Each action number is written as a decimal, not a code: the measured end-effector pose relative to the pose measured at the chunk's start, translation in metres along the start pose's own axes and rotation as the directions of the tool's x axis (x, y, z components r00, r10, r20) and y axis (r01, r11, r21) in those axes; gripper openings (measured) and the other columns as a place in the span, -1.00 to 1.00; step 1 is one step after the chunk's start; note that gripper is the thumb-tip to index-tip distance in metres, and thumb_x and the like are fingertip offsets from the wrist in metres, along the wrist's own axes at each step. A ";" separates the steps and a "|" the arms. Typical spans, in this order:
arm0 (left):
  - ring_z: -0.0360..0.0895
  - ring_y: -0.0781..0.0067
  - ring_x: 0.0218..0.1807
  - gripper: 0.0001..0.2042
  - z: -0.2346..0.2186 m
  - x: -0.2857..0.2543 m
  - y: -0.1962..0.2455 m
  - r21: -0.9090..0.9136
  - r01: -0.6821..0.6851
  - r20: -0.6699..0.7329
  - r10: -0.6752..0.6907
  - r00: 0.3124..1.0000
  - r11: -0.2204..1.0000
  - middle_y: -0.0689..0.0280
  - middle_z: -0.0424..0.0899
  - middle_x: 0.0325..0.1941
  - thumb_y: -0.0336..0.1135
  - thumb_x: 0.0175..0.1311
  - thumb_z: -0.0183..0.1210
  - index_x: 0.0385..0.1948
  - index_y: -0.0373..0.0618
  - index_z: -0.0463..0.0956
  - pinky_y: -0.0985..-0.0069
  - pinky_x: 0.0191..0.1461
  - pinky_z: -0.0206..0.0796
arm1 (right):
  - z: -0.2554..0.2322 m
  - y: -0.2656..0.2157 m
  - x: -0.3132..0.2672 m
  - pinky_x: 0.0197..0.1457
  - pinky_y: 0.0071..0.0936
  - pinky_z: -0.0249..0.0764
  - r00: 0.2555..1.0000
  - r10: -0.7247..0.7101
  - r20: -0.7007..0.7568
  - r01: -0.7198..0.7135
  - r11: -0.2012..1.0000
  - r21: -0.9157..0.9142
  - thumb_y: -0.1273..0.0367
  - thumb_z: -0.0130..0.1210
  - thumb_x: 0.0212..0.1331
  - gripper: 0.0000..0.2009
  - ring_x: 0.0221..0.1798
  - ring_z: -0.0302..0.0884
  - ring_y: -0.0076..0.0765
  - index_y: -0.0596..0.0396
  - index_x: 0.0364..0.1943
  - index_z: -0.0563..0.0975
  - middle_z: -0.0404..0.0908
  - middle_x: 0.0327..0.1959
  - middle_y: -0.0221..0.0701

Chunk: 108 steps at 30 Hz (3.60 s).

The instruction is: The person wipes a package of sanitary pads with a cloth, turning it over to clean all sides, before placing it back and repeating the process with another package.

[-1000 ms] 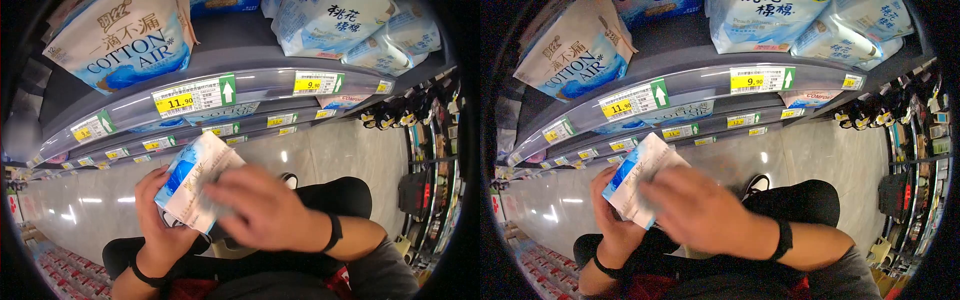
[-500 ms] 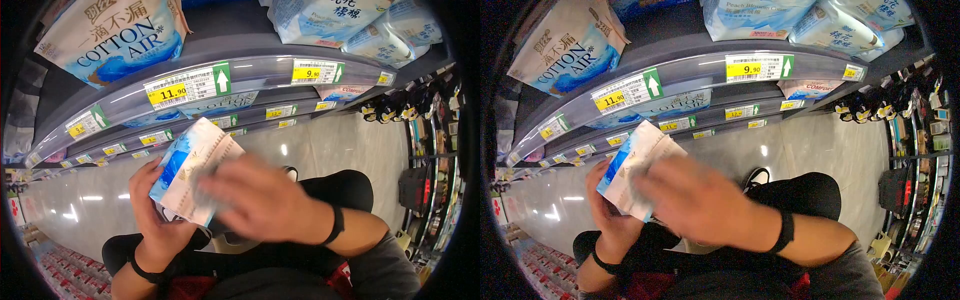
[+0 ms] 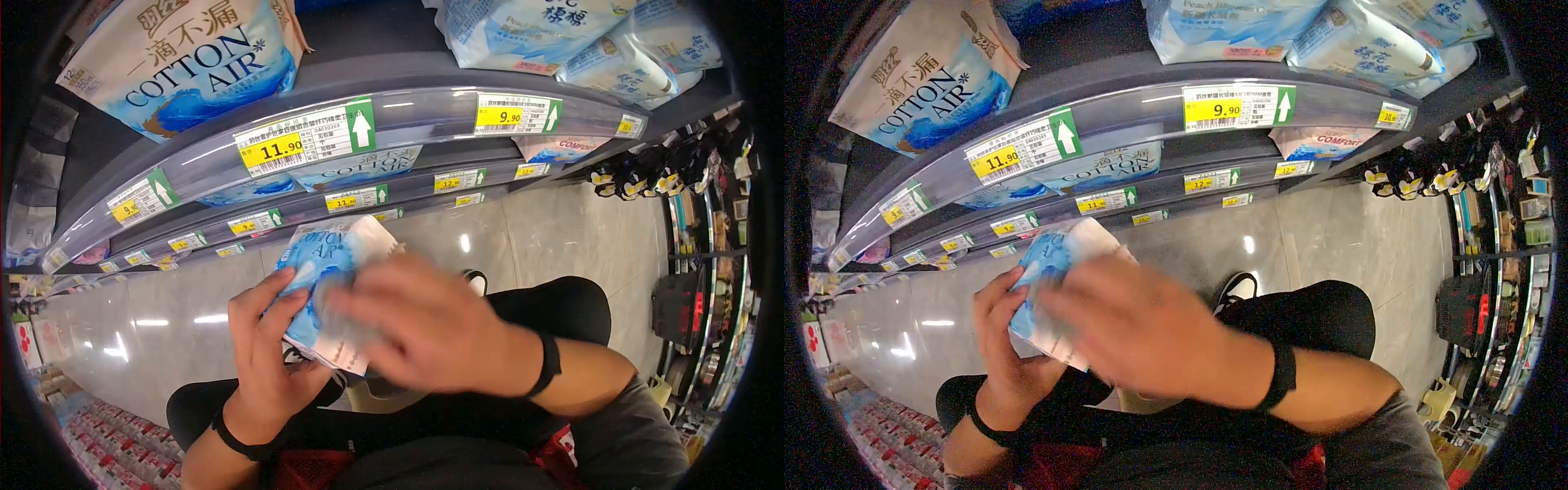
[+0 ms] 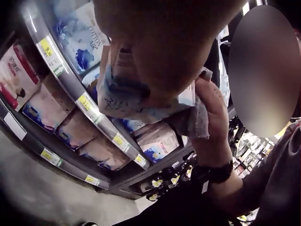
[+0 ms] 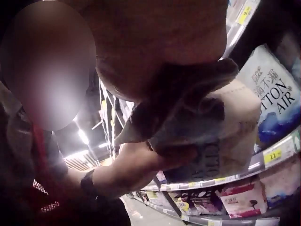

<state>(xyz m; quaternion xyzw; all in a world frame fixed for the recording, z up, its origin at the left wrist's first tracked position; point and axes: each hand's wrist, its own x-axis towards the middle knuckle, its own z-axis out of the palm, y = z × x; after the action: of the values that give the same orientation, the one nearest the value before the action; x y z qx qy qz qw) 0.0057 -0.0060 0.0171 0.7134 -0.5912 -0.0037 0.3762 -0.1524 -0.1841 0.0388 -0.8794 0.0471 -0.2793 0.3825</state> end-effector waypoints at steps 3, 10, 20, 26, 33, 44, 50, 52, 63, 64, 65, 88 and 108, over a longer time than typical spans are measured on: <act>0.56 -0.14 0.30 -0.18 -0.001 0.004 0.006 -0.004 0.015 0.008 -0.015 1.000 1.000 -0.09 0.55 0.40 -0.28 -0.08 0.72 0.30 -0.20 0.47 0.12 0.34 0.43 | -0.010 0.026 0.015 -0.05 -0.19 0.67 0.975 0.206 -0.086 -0.208 0.978 -0.018 0.53 0.36 0.05 -0.54 -0.13 0.68 0.01 0.16 0.14 0.71 0.65 -0.03 -0.16; 0.55 -0.15 0.33 -0.16 -0.004 0.001 -0.004 -0.023 0.066 0.040 -0.065 0.997 0.998 -0.12 0.53 0.40 -0.32 -0.11 0.71 0.31 -0.19 0.46 0.11 0.38 0.41 | 0.009 -0.021 0.000 0.04 -0.19 0.69 0.997 -0.052 0.056 0.048 0.996 0.071 0.49 0.39 0.00 -0.46 -0.15 0.67 -0.01 0.07 0.20 0.71 0.63 -0.02 -0.22; 0.47 0.08 0.53 0.01 -0.003 0.007 -0.006 -0.808 0.565 0.371 -0.603 0.706 0.165 0.05 0.42 0.52 -0.31 0.23 0.53 0.66 -0.12 -0.01 0.13 0.61 0.31 | -0.030 0.025 0.027 0.04 -0.54 0.55 0.856 0.497 -0.141 -0.401 0.811 0.427 0.49 0.23 0.46 -0.78 -0.05 0.65 -0.57 0.26 0.10 0.66 0.72 -0.12 -0.40; 0.48 0.03 0.56 -0.19 0.008 0.004 -0.006 -0.841 0.469 0.540 -0.493 0.682 -0.272 0.04 0.49 0.57 0.29 0.63 0.00 0.65 -0.15 0.12 0.06 0.64 0.32 | -0.011 0.007 0.017 0.03 -0.49 0.56 0.814 0.581 0.013 -0.448 0.613 0.650 0.47 0.29 0.44 -0.81 -0.05 0.63 -0.56 0.28 0.03 0.68 0.73 -0.11 -0.36; 0.69 0.05 0.36 -0.26 0.013 0.007 -0.027 -0.754 0.453 0.653 -0.475 0.589 -0.475 0.03 0.67 0.41 0.33 0.70 -0.21 0.46 -0.18 0.46 0.10 0.51 0.50 | -0.008 -0.007 0.006 0.00 -0.25 0.65 0.984 -0.136 0.117 0.105 0.964 0.243 0.49 0.43 0.07 -0.56 -0.11 0.70 -0.09 0.15 0.13 0.77 0.67 -0.06 -0.25; 0.62 -0.02 0.43 -0.25 0.030 0.000 -0.030 -0.577 0.522 0.804 -0.327 0.496 -0.628 -0.02 0.62 0.46 0.34 0.68 -0.19 0.52 -0.17 0.40 0.03 0.56 0.43 | -0.002 -0.029 -0.007 -0.22 -0.28 0.65 0.949 -0.308 0.065 0.304 0.950 0.068 0.46 0.34 0.07 -0.55 -0.21 0.69 -0.17 0.15 0.14 0.74 0.62 -0.11 -0.30; 0.63 -0.01 0.42 -0.25 0.036 -0.005 -0.029 -0.502 0.467 0.828 -0.248 0.504 -0.728 -0.01 0.64 0.44 0.35 0.66 -0.14 0.51 -0.16 0.42 0.03 0.57 0.41 | -0.029 0.004 0.008 -0.19 -0.20 0.63 0.992 -0.126 -0.024 0.123 0.986 -0.111 0.50 0.40 -0.04 -0.47 -0.19 0.66 -0.08 0.23 0.15 0.73 0.62 -0.09 -0.26; 0.62 -0.02 0.43 -0.24 0.036 -0.004 -0.029 -0.493 0.450 0.828 -0.243 0.505 -0.745 -0.01 0.62 0.45 0.35 0.66 -0.15 0.52 -0.17 0.41 0.03 0.57 0.40 | -0.018 -0.024 -0.005 -0.12 -0.34 0.66 0.975 -0.217 0.050 0.221 0.973 -0.073 0.47 0.38 0.01 -0.47 -0.16 0.66 -0.15 0.16 0.19 0.73 0.63 -0.07 -0.30; 0.58 -0.08 0.45 -0.27 0.033 -0.006 -0.028 -0.530 0.542 0.842 -0.330 0.426 -0.652 -0.07 0.55 0.50 0.28 0.67 -0.20 0.57 -0.16 0.31 -0.01 0.55 0.44 | -0.010 -0.044 -0.006 -0.09 -0.48 0.69 0.956 -0.290 0.033 0.291 0.956 -0.020 0.40 0.39 0.05 -0.65 -0.15 0.69 -0.31 0.13 -0.02 0.82 0.63 -0.12 -0.40; 0.57 -0.09 0.46 -0.27 0.033 -0.011 -0.033 -0.472 0.538 0.870 -0.272 0.410 -0.698 -0.06 0.53 0.52 0.29 0.65 -0.17 0.58 -0.11 0.29 -0.04 0.53 0.45 | -0.005 -0.045 -0.013 -0.13 -0.48 0.67 0.937 -0.345 0.050 0.346 0.938 -0.003 0.41 0.38 0.08 -0.66 -0.18 0.68 -0.31 0.09 -0.01 0.83 0.63 -0.16 -0.41; 0.55 -0.11 0.48 -0.23 0.034 -0.013 -0.034 -0.561 0.713 0.827 -0.302 0.474 -0.420 -0.07 0.52 0.53 0.33 0.63 -0.18 0.60 -0.11 0.27 -0.08 0.54 0.43 | -0.009 -0.039 -0.009 -0.15 -0.47 0.66 0.959 -0.283 0.029 0.283 0.959 -0.019 0.42 0.37 0.11 -0.67 -0.18 0.68 -0.31 0.09 0.01 0.82 0.65 -0.15 -0.40; 0.57 0.15 0.50 -0.17 0.011 0.010 -0.017 -0.810 0.558 0.563 -0.506 0.654 -0.180 0.06 0.49 0.56 0.38 0.67 -0.20 0.62 -0.20 0.18 0.15 0.54 0.46 | -0.020 0.018 0.007 0.15 -0.50 0.61 0.650 0.730 0.211 -0.490 0.190 0.851 0.40 0.02 0.64 -0.74 0.03 0.69 -0.56 0.23 0.19 0.63 0.77 0.04 -0.41; 0.36 0.13 0.61 0.38 0.001 -0.006 -0.010 -0.921 0.224 0.060 -0.452 0.890 0.319 0.06 0.29 0.61 -0.23 -0.15 0.80 0.66 -0.07 -0.19 0.17 0.69 0.18 | 0.027 0.008 0.004 0.33 -0.32 0.66 0.463 0.734 0.497 -0.464 -0.277 0.841 0.33 0.01 0.65 -0.63 0.26 0.74 -0.30 0.15 0.41 0.51 0.74 0.24 -0.26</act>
<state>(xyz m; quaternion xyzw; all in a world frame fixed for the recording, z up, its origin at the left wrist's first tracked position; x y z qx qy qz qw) 0.0117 -0.0017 0.0083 0.4944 -0.2848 -0.3291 0.7524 -0.1338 -0.1736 0.0198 -0.2293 0.3427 -0.0964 0.9059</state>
